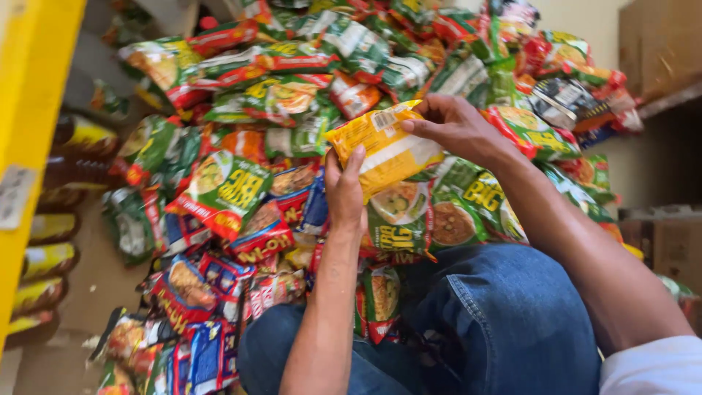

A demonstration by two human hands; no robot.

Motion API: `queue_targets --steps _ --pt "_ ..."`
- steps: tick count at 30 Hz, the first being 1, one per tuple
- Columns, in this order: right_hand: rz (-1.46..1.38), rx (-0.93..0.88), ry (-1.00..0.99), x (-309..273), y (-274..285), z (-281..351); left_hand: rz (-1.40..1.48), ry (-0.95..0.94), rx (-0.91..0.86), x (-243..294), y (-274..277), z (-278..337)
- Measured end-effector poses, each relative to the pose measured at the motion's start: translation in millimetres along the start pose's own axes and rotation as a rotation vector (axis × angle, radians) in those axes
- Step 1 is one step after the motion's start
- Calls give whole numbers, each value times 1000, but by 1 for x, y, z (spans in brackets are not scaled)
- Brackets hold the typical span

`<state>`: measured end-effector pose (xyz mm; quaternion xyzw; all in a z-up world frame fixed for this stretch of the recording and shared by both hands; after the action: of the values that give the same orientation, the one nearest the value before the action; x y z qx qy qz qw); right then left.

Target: Restocking instant noodle packages from a large pile on the floor onto grocery store shelves.

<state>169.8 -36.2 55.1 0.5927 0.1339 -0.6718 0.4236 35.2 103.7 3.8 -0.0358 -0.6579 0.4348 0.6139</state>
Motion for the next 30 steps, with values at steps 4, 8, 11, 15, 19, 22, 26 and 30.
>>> queue_targets --steps 4,8,11,15,19,22,26,30 --pt "-86 -25 15 -25 -25 -8 38 -95 142 36 17 9" --pt "-150 -43 148 -58 -56 -17 -216 -288 237 80 43 23" --pt "-221 -93 189 -79 -86 -24 -297 -373 310 110 62 36" --pt "-269 -152 219 -114 -131 -31 -184 -462 351 152 86 54" --pt "-298 -239 280 -141 -175 -37 -147 -509 332 192 108 84" --pt "-191 -284 336 -160 -202 -39 -269 -600 330 224 116 108" --pt "-350 -397 283 -192 -233 -32 -186 -616 278 254 116 132" --pt "-368 -466 320 -231 -255 -24 -292 -717 331 292 113 165"
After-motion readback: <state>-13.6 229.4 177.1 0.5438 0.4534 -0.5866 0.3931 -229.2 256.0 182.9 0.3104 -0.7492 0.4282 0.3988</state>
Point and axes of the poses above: each hand's wrist, its own z-axis away from the middle knuckle, its own y-axis out of the back of the hand, x = y × z, the point moved 10 cm from there along -z, towards the middle knuckle, and after that the axes turned 3 degrees about -y, right-handed, at the moved point
